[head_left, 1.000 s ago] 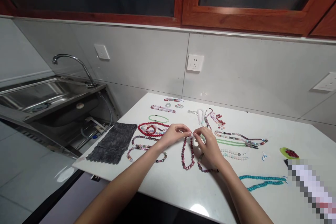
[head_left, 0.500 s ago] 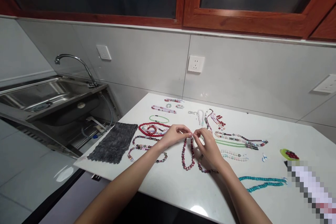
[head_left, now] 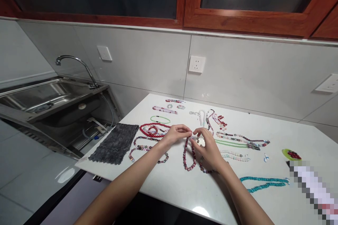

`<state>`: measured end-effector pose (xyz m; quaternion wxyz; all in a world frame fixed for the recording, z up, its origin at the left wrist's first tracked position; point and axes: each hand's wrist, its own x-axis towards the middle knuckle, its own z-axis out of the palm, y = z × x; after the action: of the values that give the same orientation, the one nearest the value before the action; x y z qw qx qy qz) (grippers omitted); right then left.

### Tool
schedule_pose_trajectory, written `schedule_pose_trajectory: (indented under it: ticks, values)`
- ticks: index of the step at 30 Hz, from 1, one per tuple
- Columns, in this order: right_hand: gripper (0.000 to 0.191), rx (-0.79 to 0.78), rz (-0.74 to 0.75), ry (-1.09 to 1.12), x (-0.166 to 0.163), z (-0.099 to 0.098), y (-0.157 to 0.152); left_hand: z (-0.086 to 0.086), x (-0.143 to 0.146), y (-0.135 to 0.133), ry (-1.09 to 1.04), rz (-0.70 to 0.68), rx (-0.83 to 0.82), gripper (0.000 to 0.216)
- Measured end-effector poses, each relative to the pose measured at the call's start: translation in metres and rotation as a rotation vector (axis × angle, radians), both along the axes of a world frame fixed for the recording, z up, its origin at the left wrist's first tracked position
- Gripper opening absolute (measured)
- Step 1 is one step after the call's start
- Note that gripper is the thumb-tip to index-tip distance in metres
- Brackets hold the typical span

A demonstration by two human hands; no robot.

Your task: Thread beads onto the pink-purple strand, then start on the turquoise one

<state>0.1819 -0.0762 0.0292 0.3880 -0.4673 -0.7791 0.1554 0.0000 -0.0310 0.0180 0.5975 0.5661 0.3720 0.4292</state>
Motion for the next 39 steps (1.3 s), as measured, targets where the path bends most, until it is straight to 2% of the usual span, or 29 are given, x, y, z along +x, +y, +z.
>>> schedule_pose_trajectory:
  ticks: [2,10,18,29,39]
  values:
    - [0.018,-0.029,0.017,0.059,-0.001,0.000,0.000,-0.001,0.000,0.000,-0.022,-0.007,-0.006,0.029]
    - [0.020,-0.220,0.005,0.350,-0.007,-0.009,0.005,-0.003,0.001,0.000,-0.042,-0.010,-0.017,0.030]
    - [0.014,-0.327,0.042,0.442,-0.002,-0.005,0.007,-0.002,0.005,-0.002,-0.035,0.014,0.026,0.029]
    - [0.009,-0.380,0.111,0.547,-0.004,0.003,0.003,0.002,0.005,-0.002,0.063,0.094,0.269,0.026]
    - [0.007,-0.476,0.151,0.649,-0.003,0.001,0.005,0.008,0.005,-0.010,0.231,0.228,0.506,0.008]
